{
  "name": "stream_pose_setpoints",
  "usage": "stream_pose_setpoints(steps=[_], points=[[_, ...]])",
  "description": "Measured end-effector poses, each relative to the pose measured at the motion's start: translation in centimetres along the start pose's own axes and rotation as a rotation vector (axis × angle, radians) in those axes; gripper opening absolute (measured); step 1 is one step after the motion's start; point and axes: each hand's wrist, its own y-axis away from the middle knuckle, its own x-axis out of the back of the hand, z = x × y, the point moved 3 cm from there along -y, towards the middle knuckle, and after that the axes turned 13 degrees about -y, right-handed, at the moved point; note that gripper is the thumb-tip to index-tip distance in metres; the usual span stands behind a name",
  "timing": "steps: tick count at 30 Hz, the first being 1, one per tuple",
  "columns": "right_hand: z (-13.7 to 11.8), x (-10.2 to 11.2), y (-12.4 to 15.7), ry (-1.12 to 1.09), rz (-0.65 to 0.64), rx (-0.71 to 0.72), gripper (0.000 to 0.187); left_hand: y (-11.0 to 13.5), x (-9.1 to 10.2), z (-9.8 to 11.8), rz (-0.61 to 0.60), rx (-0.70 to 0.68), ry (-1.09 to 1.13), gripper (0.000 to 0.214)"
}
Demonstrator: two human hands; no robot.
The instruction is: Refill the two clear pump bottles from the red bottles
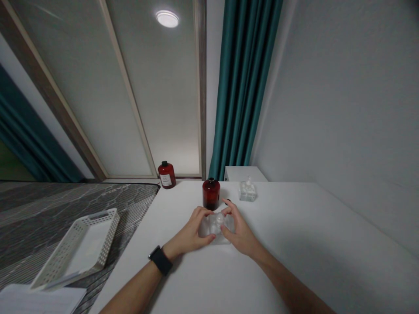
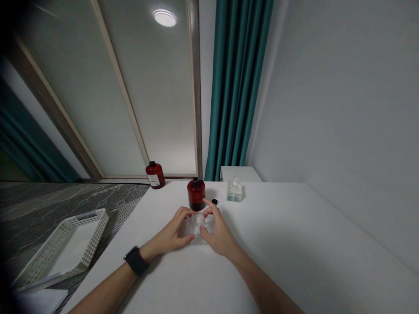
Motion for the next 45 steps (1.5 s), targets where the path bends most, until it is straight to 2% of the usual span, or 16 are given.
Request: stream_pose_setpoints(steps=[13,17,21,26,30,35,40,45], points=[[-0.4,0.0,0.1,0.021,-0.026,0.013,0.072,0.1,-0.2,-0.5,0.001,-0.011,-0.014,0.05],[-0.4,0.2,0.1,0.037,0.016,0.024,0.067,0.0,-0.3,-0.5,0.005,-0.016,-0.008,0.05],[0.2,0.1,0.1,-0.015,-0.022,0.018,0.07,0.0,-0.3,-0.4,0.006,-0.014,-0.003,0.05],[0.6,0.2,0.0,-0.054,0.025,0.001,0.063,0.0,-0.3,-0.3,0.01,-0.008,-0.002,0.049],[0.5,-0.1,-0.1,-0.132,-0.031,-0.008,0.066,0.1,-0.4,-0.4,0.0,-0.006,0.002,0.05],[1.0,0.2,0.0,-0.082,0.028,-0.017,0.065,0.1,-0.4,-0.4,0.004,-0.014,0.005,0.049],[0.6,-0.1,0.0,-0.086,-0.048,-0.003,0.067,0.0,-0.3,-0.2,-0.001,-0.008,0.001,0.048],[0.1,-0.2,0.0,0.005,-0.032,-0.02,0.062,0.0,-0.3,-0.3,0.004,-0.011,0.006,0.05]])
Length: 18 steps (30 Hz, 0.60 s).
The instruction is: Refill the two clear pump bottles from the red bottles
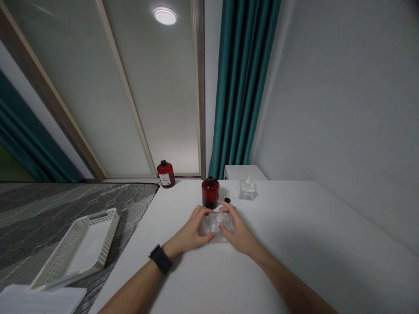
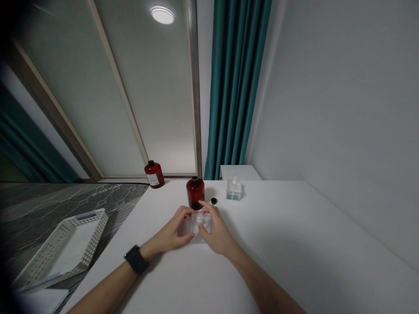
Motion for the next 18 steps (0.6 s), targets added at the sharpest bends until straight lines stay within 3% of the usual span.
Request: stream_pose_setpoints(steps=[5,12,18], points=[[0.06,0.16,-0.16,-0.067,-0.062,0.003,0.059,0.02,-0.19,-0.3,0.006,0.002,-0.01,0.049],[-0.12,0.28,0.09,0.053,-0.024,-0.01,0.059,0.11,-0.09,-0.22,-0.001,0.025,0.003,0.052],[-0.28,0.68,-0.11,-0.072,-0.096,-0.041,0.062,0.2,-0.04,-0.39,-0.007,0.031,0.047,0.053]])
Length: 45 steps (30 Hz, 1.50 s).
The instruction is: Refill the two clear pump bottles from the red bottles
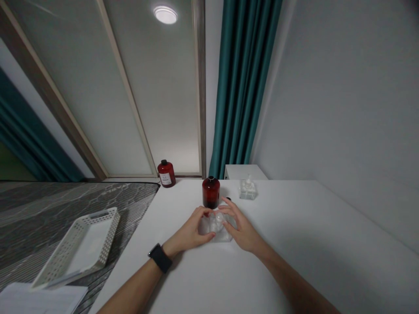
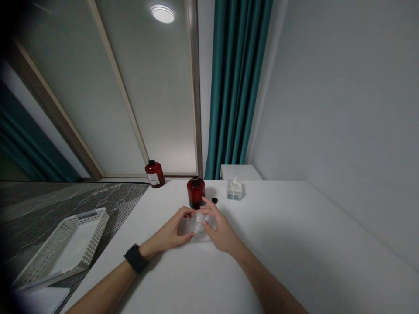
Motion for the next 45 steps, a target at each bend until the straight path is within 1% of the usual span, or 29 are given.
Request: stream_pose_setpoints(steps=[3,11,14,18,21,24,27,29,36,40,45], points=[[-0.09,0.09,-0.08,-0.001,-0.007,0.004,0.059,0.08,-0.06,-0.07,0.003,0.008,0.004,0.054],[0.04,-0.27,0.2,0.09,0.058,0.009,0.055,0.06,0.06,-0.03,0.014,0.01,0.005,0.053],[0.07,-0.28,0.2,0.072,0.024,0.012,0.056,-0.01,0.07,-0.16,0.008,0.011,0.01,0.052],[0.1,-0.31,0.14,-0.013,-0.022,-0.023,0.058,-0.07,0.05,-0.31,-0.001,0.007,0.035,0.052],[0.15,-0.32,0.17,-0.017,0.001,-0.036,0.055,-0.05,-0.04,-0.4,-0.007,0.019,0.068,0.055],[0.29,-0.45,0.25,0.02,0.039,-0.014,0.052,0.03,-0.19,-0.53,-0.011,0.02,0.091,0.056],[0.53,-0.59,0.32,0.058,0.096,-0.009,0.051,0.1,-0.26,-0.67,-0.002,0.012,0.085,0.056],[0.59,-0.67,0.33,0.067,0.106,-0.008,0.05,0.1,-0.25,-0.69,0.004,0.006,0.07,0.056],[0.41,-0.44,0.3,0.095,0.058,-0.018,0.05,0.0,-0.02,-0.5,0.014,0.032,0.017,0.056],[0.5,-0.52,0.35,0.026,0.012,-0.012,0.052,-0.05,0.1,-0.48,0.021,0.054,0.039,0.06],[0.31,-0.6,0.34,-0.001,0.042,-0.062,0.056,-0.11,0.04,-0.57,0.004,0.061,0.045,0.053]])
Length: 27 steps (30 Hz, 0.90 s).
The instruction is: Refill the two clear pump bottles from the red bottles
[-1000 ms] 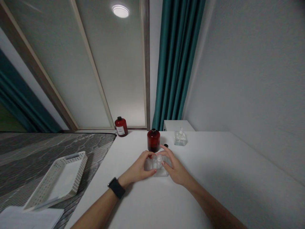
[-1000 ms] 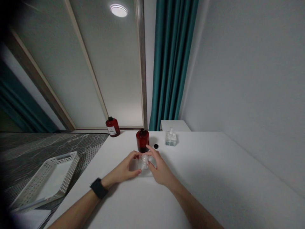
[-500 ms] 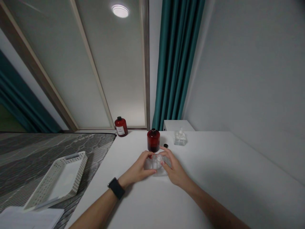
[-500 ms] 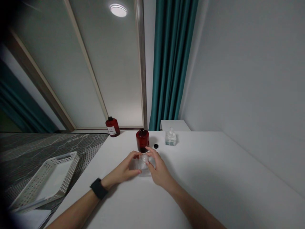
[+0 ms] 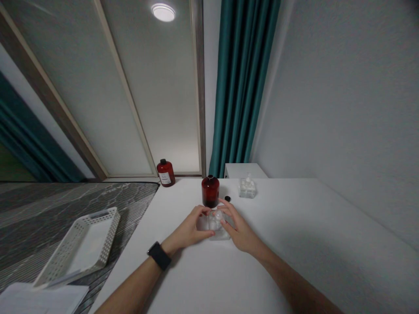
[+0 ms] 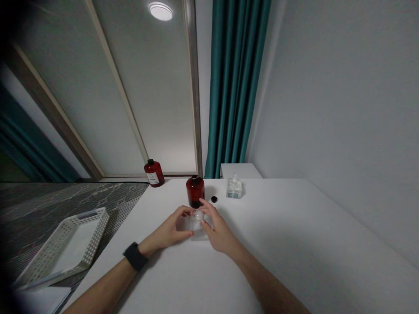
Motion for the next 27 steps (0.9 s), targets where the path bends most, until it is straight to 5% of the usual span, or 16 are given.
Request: stream_pose_setpoints(steps=[11,27], points=[[1.0,-1.0,0.1,-0.077,0.113,-0.012,0.057,0.5,0.0,0.3,0.046,-0.019,-0.09,0.053],[1.5,-0.3,-0.1,0.005,0.088,0.091,0.047,0.3,0.4,0.2,0.061,-0.033,-0.16,0.053]])
